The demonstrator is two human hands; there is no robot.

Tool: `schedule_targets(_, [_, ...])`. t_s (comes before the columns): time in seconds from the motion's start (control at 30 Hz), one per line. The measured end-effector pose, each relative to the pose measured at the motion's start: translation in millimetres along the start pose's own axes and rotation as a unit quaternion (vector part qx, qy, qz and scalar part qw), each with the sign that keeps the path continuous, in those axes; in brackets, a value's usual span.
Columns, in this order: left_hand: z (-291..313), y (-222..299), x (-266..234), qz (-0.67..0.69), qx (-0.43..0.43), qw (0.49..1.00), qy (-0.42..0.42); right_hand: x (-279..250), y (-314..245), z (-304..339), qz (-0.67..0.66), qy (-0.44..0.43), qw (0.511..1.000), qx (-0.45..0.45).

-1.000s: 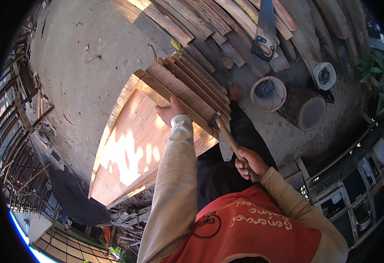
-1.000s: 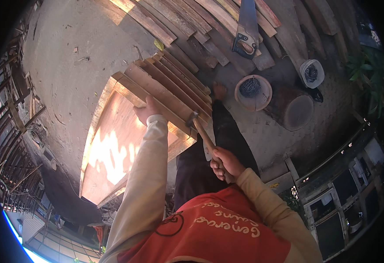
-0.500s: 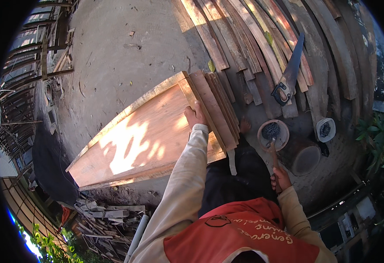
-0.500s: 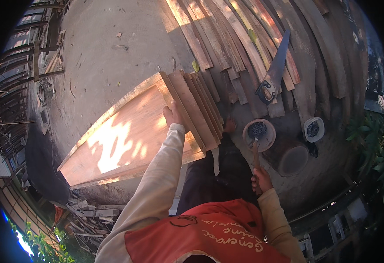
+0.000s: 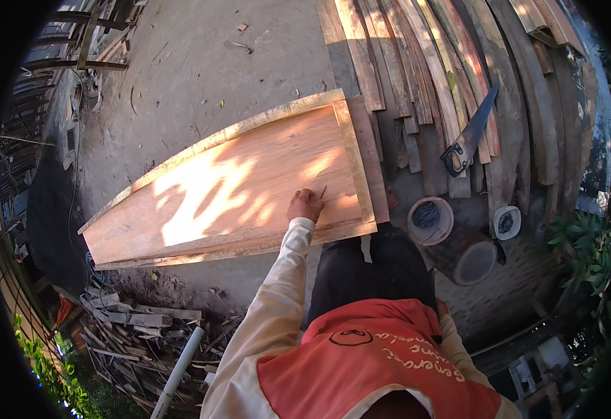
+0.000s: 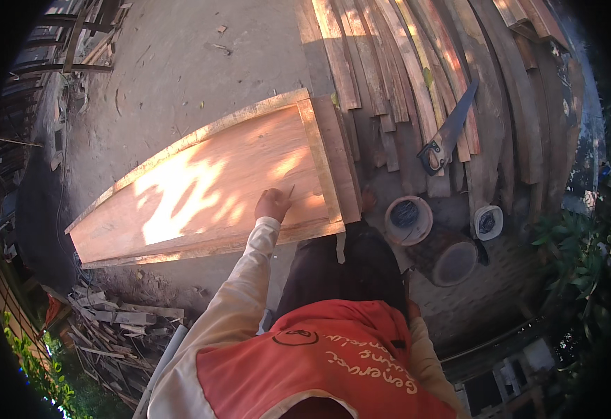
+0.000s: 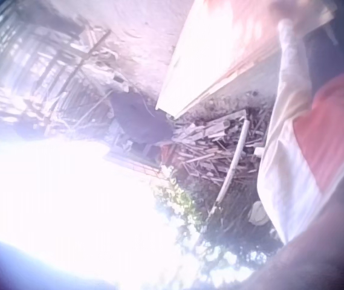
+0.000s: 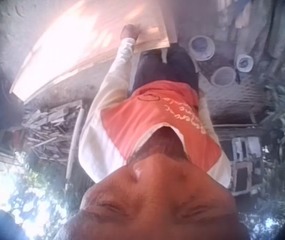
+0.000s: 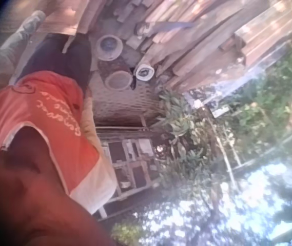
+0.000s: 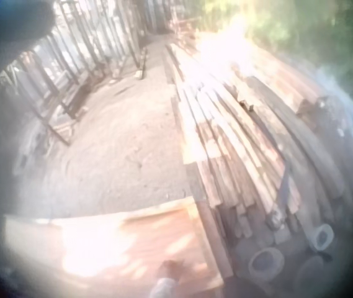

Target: The person uses a hand saw to cut a piece of wood and then hammers nails to attach wooden slats to a large wooden structure.

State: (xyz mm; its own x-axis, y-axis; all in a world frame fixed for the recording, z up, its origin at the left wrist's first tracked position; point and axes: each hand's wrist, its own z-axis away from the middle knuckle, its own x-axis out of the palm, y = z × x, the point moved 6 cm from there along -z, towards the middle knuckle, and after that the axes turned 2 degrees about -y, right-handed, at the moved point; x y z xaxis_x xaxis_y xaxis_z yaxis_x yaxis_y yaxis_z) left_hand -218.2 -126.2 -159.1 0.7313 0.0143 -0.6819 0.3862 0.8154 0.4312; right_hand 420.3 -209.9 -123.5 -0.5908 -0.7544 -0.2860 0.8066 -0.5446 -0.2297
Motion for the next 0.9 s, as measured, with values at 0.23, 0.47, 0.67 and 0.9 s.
schedule_targets(0.23, [-2, -30, -12, -0.177, 0.044, 0.982, -0.045, 89, 1, 49, -0.096, 0.06, 0.993, 0.032])
schedule_targets(0.47, [28, -114, -75, -0.021, -0.006, 0.991, -0.133, 161, -69, 137, -0.049, 0.156, 0.987, 0.008])
schedule_targets(0.67, [31, -280, -167, 0.188, -0.075, 0.979, -0.019, 196, -136, 176, -0.023, 0.19, 0.981, -0.012])
schedule_targets(0.9, [112, -340, -214, 0.472, -0.207, 0.855, -0.059, 190, -152, 202, -0.023, 0.193, 0.981, -0.029])
